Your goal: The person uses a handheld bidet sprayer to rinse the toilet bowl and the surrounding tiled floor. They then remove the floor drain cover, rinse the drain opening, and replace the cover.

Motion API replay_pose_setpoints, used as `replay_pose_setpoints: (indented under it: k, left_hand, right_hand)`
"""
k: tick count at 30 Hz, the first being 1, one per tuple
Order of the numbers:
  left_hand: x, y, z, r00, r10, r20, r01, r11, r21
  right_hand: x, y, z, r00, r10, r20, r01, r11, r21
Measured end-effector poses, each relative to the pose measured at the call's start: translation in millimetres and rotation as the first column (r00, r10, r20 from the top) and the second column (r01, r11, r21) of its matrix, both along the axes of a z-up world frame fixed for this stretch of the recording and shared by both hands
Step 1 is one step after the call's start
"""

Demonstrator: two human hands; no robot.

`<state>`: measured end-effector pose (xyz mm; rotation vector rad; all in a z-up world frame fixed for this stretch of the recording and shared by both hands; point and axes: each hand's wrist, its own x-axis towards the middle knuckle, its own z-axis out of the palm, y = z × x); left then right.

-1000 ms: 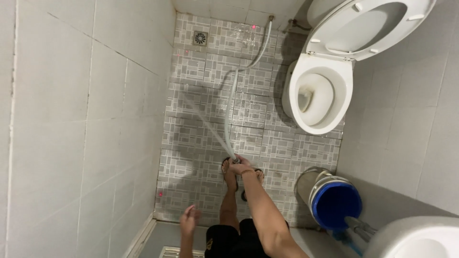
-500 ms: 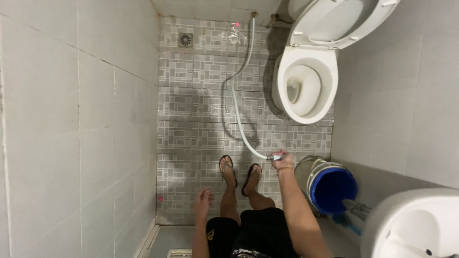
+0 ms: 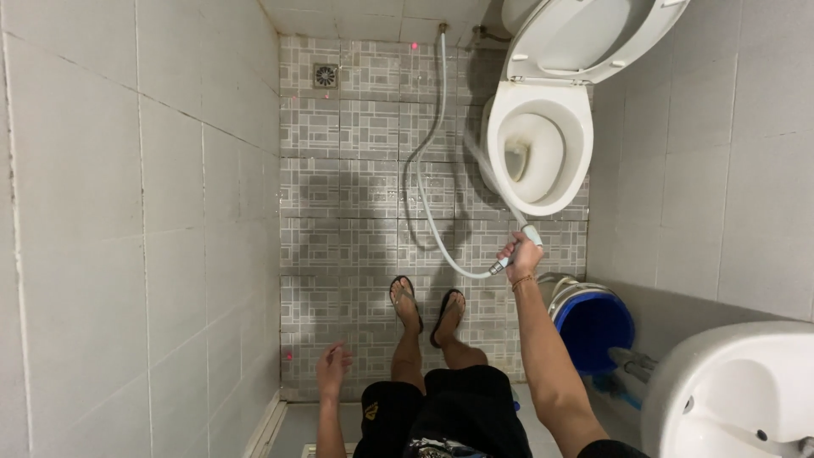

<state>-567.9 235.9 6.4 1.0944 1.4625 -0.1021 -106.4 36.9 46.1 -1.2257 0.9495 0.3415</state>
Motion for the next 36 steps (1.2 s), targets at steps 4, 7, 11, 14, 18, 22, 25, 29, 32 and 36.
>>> replay_pose_setpoints:
  k: [4,7,11,14,18,22,25,29,32,36]
  left_hand:
    - [-7,-5,-12,1.0,-0.012,-0.019,0.012,1.0,0.01]
    - [-3,-9,-10,0.996,-0.042,-0.075,0.042,0.999,0.002]
    - [5,-10,1,0.997,-0.052,-0.065,0.05,0.998,-0.028]
    - [7,-10,5,0.999,-0.032,-0.03,0.032,0.999,-0.004]
    - [15,-7,17,0.999,-0.04,-0.02,0.04,0.999,-0.005]
    - [17,-1,22,0.998,-0.057,-0.008,0.056,0.998,-0.032]
    - [23,4,34,1.0,-0.01,-0.003,0.01,0.998,-0.066]
    - [25,7,35,0.999,-0.034,-0.025,0.032,0.998,-0.053]
    - [20,5,27,1.0,0.005,0.008,-0.005,0.999,-0.053]
    - [21,9,25,1.0,-0.018,0.0,0.018,0.999,-0.04]
  right_hand:
    - [1,15,16,0.997,0.083,0.001,-0.083,0.996,-0.033]
    - [1,26,16,0.972,0.236,0.006,-0.235,0.967,-0.098]
    - [2,41,19,0.955,0.288,0.07,-0.273,0.947,-0.169]
    - [5,53,25,0.961,0.248,0.121,-0.221,0.954,-0.201]
    - [11,67,32,0.952,0.274,0.139,-0.256,0.957,-0.136]
    - [12,86,53,0.91,0.38,0.167,-0.311,0.89,-0.334]
    - [9,92,52,0.896,0.397,0.199,-0.314,0.883,-0.349]
    - [5,93,31,0.774,0.59,0.231,-0.487,0.787,-0.379]
    - [1,101,22,0.606,0.717,0.344,-0.531,0.687,-0.497]
    - [-3,123,33,0.435,0.809,0.395,-0.605,0.587,-0.538]
